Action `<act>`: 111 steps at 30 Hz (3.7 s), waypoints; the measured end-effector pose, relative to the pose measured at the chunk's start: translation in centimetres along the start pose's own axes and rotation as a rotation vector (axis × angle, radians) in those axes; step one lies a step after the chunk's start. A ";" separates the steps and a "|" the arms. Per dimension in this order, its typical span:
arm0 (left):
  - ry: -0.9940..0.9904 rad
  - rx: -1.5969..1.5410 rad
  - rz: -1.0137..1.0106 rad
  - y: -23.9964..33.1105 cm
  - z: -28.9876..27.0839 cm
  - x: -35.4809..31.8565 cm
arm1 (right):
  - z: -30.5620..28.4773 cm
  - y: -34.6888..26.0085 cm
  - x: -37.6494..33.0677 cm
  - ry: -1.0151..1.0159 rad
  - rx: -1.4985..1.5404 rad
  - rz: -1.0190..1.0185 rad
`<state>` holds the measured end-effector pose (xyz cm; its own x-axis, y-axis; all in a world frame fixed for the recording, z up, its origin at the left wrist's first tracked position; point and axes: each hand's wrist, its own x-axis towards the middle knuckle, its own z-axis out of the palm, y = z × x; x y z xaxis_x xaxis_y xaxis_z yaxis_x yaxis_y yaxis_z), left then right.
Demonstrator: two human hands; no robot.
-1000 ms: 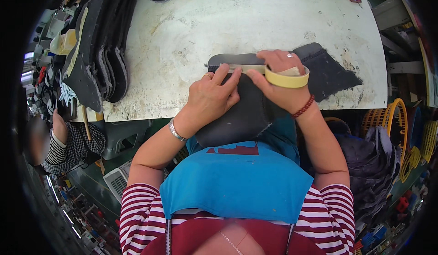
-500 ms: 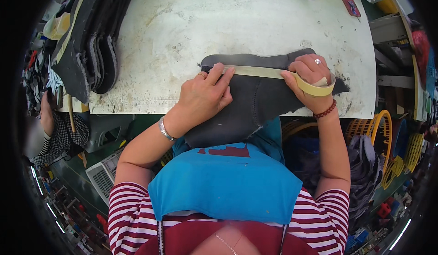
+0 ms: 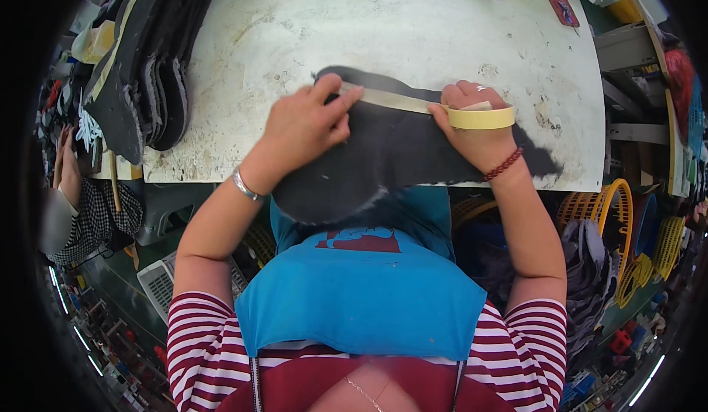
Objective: Applying adhesive tape to the edges of leather shoe upper components at a manufacturing workbench.
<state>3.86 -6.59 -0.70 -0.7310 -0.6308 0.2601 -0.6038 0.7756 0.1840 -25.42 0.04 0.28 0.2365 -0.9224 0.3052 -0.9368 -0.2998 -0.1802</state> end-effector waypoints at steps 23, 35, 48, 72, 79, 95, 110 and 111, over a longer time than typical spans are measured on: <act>0.069 -0.247 0.152 7.5 3.4 1.1 | -0.5 2.0 -2.8 0.137 -0.087 -0.124; 0.035 -0.120 0.162 8.5 3.7 1.2 | -1.7 5.6 -5.9 0.112 0.334 0.173; -0.009 -0.085 0.120 7.6 1.9 3.5 | -2.3 3.1 -4.9 0.044 -0.111 0.152; 0.057 0.023 0.337 10.6 4.7 2.5 | -3.4 2.3 -2.0 0.068 0.226 0.179; 0.068 -0.013 0.313 10.6 4.6 2.5 | -4.7 2.2 -1.5 -0.036 0.463 0.372; 0.151 -0.193 0.235 10.6 4.9 2.1 | -5.9 1.8 -5.4 -0.070 0.550 0.592; 0.131 -0.070 0.245 10.7 4.6 2.2 | -3.0 3.0 -7.4 0.001 0.189 0.301; 0.137 -0.057 0.248 10.7 4.7 2.3 | -3.0 3.0 -7.5 0.014 0.194 0.292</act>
<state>-5.77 0.14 -2.57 -0.8021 -0.4156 0.4289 -0.3899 0.9084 0.1510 -30.80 6.80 0.28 -0.0386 -0.9731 0.2272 -0.8975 -0.0662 -0.4360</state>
